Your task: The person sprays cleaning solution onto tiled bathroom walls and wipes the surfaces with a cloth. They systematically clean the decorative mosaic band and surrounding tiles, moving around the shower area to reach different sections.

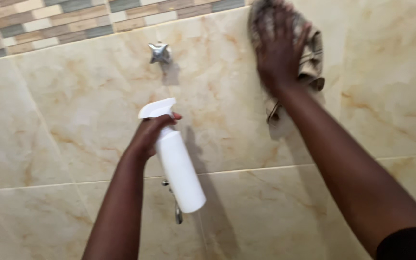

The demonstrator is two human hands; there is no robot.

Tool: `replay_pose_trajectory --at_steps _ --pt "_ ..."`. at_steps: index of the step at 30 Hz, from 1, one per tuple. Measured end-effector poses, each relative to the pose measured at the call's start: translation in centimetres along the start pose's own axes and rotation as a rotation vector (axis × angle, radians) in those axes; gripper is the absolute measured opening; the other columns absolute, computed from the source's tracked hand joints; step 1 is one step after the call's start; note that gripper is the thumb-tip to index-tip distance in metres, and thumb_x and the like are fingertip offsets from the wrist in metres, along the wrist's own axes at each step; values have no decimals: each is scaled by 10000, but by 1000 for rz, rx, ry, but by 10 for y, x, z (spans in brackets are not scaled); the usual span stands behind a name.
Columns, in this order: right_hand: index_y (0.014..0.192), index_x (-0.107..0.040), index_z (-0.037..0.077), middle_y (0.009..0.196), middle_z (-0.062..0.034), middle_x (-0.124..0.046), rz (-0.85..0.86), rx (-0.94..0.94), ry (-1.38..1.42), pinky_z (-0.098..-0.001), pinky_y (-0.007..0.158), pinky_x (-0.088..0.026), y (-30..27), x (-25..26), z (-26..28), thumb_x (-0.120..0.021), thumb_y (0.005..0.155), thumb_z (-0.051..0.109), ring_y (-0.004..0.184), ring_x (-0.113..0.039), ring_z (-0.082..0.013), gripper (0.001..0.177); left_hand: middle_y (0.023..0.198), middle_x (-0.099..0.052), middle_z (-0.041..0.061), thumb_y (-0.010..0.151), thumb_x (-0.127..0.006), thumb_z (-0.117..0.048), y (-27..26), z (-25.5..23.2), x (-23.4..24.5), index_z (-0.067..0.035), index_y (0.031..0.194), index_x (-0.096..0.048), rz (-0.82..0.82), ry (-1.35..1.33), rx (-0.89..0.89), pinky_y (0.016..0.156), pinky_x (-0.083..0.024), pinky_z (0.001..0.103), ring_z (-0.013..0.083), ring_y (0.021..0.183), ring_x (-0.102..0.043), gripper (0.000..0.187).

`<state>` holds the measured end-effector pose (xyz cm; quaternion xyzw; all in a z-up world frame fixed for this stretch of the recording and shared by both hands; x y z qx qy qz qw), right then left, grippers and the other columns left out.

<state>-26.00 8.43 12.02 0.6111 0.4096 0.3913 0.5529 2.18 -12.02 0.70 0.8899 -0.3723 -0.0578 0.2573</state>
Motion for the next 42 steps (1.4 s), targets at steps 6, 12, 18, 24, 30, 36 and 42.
replay_pose_trajectory --at_steps 6,12,18,24,30,36,42 --pt "1616 -457 182 1717 -124 -290 82 256 196 -699 1233 -70 -66 -68 137 -473 1114 229 1593 -211 -316 505 862 -642 73 739 -645 -165 -2 -6 4 -66 1009 -722 -28 32 59 600 -570 410 215 697 -631 298" --pt "1545 -514 229 1659 -75 -377 145 451 123 -680 1233 -41 -178 -85 194 -565 952 164 1571 -281 -229 599 889 -653 80 771 -650 -188 -6 -14 3 -72 1005 -717 -16 24 -18 617 -562 376 190 740 -640 270" --pt "1436 -545 213 1660 -69 -389 541 663 284 -653 1250 -50 -290 -102 201 -540 950 182 1570 -255 -261 487 892 -641 58 738 -635 -174 -14 -9 1 -90 997 -716 -82 105 56 618 -567 385 195 752 -637 284" --pt "1542 -474 254 1678 -37 -319 501 952 279 -618 1233 -87 -286 -64 162 -515 925 195 1557 -253 -242 621 899 -644 67 767 -663 -172 -5 2 -4 -70 1008 -719 -7 62 29 660 -563 371 190 792 -643 268" --pt "1542 -452 280 1659 -39 -362 410 899 94 -651 1217 -136 -149 -58 136 -473 963 219 1495 -381 -197 583 881 -663 54 797 -664 -210 2 10 0 -79 998 -739 -6 18 90 644 -558 361 179 756 -639 252" --pt "1555 -516 245 1662 -62 -420 157 653 86 -655 1230 -84 -30 -43 144 -516 986 118 1540 -366 -226 582 859 -651 56 769 -657 -169 -6 -2 -4 -72 993 -727 -2 51 64 624 -572 377 185 734 -648 254" --pt "1518 -565 168 1649 -110 -435 -9 448 150 -683 1218 -66 -66 -63 167 -583 980 115 1561 -340 -264 541 880 -645 55 771 -641 -146 -13 -9 -9 -62 1015 -719 42 13 -9 622 -560 371 176 742 -630 270"
Point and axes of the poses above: each hand's wrist, its own y-axis towards the middle knuckle, its own x-axis out of the back of the hand, z = x × y, the point moved 6 cm from there along y, towards the middle knuckle
